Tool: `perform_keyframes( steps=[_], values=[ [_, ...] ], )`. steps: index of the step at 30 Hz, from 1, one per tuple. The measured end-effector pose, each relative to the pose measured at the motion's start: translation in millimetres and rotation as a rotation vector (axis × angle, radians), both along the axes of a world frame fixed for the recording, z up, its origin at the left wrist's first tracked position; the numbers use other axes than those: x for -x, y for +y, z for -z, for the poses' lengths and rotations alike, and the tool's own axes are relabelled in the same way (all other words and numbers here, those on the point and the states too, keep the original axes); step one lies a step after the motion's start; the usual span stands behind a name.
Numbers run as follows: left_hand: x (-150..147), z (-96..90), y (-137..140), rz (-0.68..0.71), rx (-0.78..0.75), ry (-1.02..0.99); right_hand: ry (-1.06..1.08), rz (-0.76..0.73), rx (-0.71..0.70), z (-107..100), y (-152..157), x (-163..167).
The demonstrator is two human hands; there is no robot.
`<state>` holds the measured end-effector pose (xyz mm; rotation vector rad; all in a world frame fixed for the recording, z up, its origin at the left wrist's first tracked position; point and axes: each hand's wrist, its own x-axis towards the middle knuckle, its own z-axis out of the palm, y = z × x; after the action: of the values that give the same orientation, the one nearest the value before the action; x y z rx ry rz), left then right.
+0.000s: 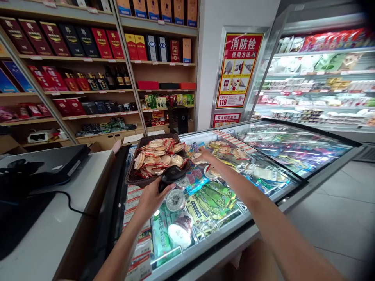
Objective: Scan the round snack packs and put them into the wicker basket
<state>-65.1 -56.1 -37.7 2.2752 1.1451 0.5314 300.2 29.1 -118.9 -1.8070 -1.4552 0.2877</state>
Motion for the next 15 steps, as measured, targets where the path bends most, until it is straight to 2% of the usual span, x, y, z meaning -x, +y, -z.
perform_keyframes(
  steps=[3,9,15],
  values=[
    [-8,-2.6,-12,0.008,-0.033,0.009,0.019,0.064,0.055,-7,-37,10],
    [-29,-9.0,-38,0.037,-0.056,0.009,0.063,0.074,-0.019,-22,-118,14],
    [-59,-13.9,-62,0.068,-0.044,0.055,0.223,0.083,-0.104,-20,-183,8]
  ],
)
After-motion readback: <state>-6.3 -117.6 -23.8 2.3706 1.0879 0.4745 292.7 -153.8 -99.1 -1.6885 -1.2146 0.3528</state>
